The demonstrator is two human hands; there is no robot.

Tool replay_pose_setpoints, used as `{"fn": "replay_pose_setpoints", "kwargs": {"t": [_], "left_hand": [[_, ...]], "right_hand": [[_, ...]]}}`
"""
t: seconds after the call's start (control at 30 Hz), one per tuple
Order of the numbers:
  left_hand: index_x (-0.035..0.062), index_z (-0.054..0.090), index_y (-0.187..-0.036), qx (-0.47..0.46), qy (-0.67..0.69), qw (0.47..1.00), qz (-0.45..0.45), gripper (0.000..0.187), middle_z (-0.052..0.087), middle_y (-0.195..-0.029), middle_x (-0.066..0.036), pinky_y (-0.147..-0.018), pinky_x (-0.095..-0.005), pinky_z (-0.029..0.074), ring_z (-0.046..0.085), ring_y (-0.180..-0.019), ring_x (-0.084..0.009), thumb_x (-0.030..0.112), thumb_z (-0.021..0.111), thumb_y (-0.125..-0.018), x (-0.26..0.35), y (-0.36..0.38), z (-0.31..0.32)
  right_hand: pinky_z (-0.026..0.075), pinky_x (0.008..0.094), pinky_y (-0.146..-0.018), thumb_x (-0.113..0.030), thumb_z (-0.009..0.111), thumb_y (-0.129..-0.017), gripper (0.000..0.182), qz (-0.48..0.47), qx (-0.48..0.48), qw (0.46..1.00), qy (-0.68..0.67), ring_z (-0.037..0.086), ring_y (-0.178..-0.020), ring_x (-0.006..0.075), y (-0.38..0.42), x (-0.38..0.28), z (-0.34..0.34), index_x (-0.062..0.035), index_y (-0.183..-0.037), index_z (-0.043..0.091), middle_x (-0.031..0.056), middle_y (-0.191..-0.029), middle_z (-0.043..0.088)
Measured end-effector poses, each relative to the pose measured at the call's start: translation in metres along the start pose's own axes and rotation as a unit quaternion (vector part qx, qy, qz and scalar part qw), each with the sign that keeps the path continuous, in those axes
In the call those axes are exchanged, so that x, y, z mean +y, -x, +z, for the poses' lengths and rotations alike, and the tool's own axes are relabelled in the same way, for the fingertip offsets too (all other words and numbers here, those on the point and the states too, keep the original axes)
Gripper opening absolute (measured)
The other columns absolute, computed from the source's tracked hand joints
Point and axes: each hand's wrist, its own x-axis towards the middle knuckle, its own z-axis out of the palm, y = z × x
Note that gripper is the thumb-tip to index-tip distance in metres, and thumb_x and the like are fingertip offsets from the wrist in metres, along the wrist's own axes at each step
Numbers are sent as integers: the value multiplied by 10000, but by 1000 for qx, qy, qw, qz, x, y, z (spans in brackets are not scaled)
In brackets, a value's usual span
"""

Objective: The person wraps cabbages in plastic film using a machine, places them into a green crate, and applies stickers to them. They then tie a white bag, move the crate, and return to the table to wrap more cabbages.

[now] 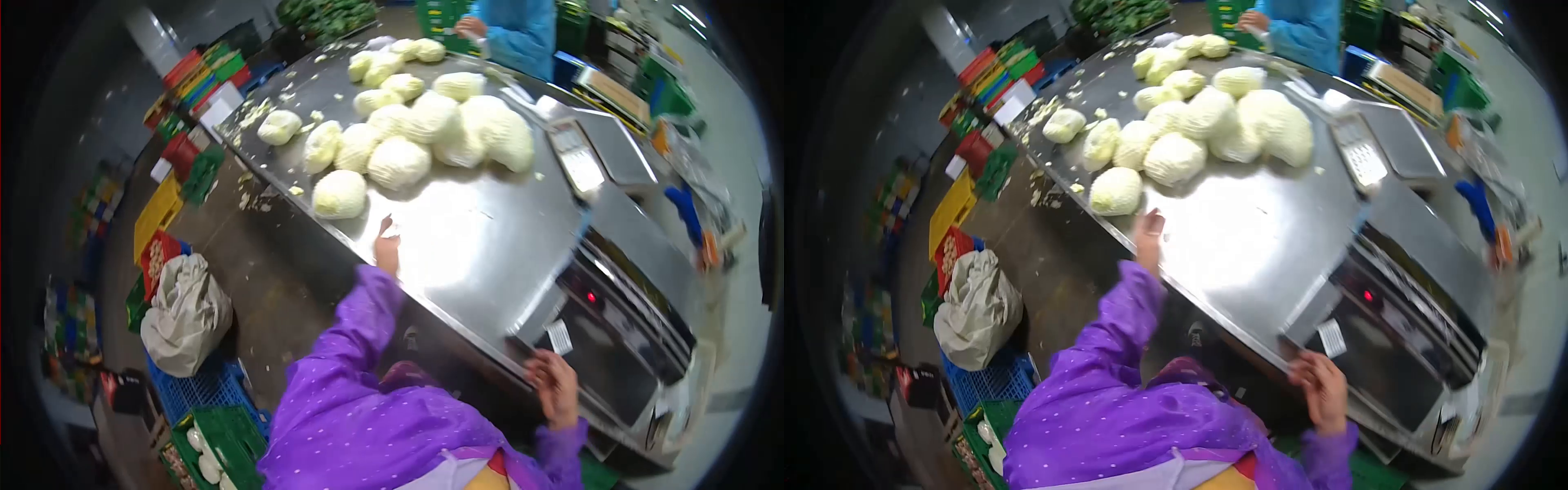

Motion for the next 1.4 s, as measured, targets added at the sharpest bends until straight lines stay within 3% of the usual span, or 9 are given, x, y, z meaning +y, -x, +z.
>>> {"fn": "replay_pose_setpoints", "kwargs": {"t": [0.07, 0.1, 0.2, 0.33, 0.43, 0.6, 0.87, 1.17, 1.4], "left_hand": [[0, 492, -1198, 146, -61, 978, 137, 405, 495, -1214, -136, -937, -311, 377, 472, -1099, -207, 104, 629, -831, 5, -91, -98], [-1, 512, -1173, 207, -123, 963, 122, 421, 524, -1159, -148, -913, -331, 397, 500, -1062, -224, 141, 668, -808, -3, -131, -145], [-8, 550, -1115, 218, -253, 938, 91, 376, 573, -1074, -130, -871, -314, 426, 551, -974, -197, 175, 672, -811, -13, -218, -229], [6, 539, -1136, 177, -149, 973, 6, 360, 573, -1114, -85, -870, -300, 421, 542, -1027, -181, 198, 636, -847, 1, -278, -244], [90, 508, -1208, 150, -134, 979, -33, 439, 548, -1139, -58, -834, -371, 413, 526, -1013, -211, 346, 598, -864, 0, -324, -254], [150, 377, -1325, 189, 2, 957, -219, 644, 387, -1352, -107, -927, -509, 333, 398, -1206, -283, 520, 561, -832, 24, -369, -228], [133, 351, -1348, 163, 28, 962, -217, 678, 370, -1376, -124, -968, -502, 310, 369, -1241, -295, 508, 574, -829, 6, -365, -225], [134, 310, -1378, 215, 43, 961, -170, 714, 442, -1295, -129, -922, -436, 374, 440, -1159, -256, 479, 601, -825, 66, -393, -307], [263, 248, -1398, 226, 68, 965, -116, 816, 196, -1437, -110, -943, -592, 288, 269, -1267, -364, 600, 616, -753, 76, -546, -379]], "right_hand": [[492, 341, -773, -234, 497, -927, 327, 110, -53, 990, -68, 624, -866, 248, -101, 29, 66, 44, -1093, 545, 184, -973, 630], [488, 343, -788, -240, 495, -928, 342, 138, -104, 984, -44, 617, -893, 255, -151, 46, 99, 50, -1103, 537, 198, -1017, 618], [486, 337, -786, -231, 502, -923, 356, 189, -167, 968, 14, 609, -904, 261, -270, 68, 193, 60, -1127, 516, 204, -1040, 604], [481, 339, -755, -218, 507, -916, 329, 190, -111, 975, 32, 604, -876, 249, -370, 82, 263, 47, -1110, 521, 186, -985, 606], [489, 313, -700, -254, 515, -917, 341, 191, -140, 970, 55, 609, -810, 222, -387, 73, 276, 36, -1095, 522, 156, -937, 616], [493, 305, -674, -258, 525, -919, 332, 142, -170, 970, 97, 610, -759, 197, -422, 44, 319, 32, -1080, 519, 130, -892, 619], [483, 286, -655, -229, 506, -929, 292, 191, -197, 946, 175, 608, -742, 190, -416, 57, 353, 36, -1047, 535, 108, -858, 613], [489, 301, -733, -291, 514, -921, 359, 125, -220, 967, 42, 612, -829, 200, -457, 4, 343, 17, -1104, 534, 128, -944, 622], [418, 342, -893, -420, 480, -914, 508, 8, -301, 936, 184, 547, -1028, 197, -567, 32, 533, -26, -1235, 481, 105, -1122, 576]]}}
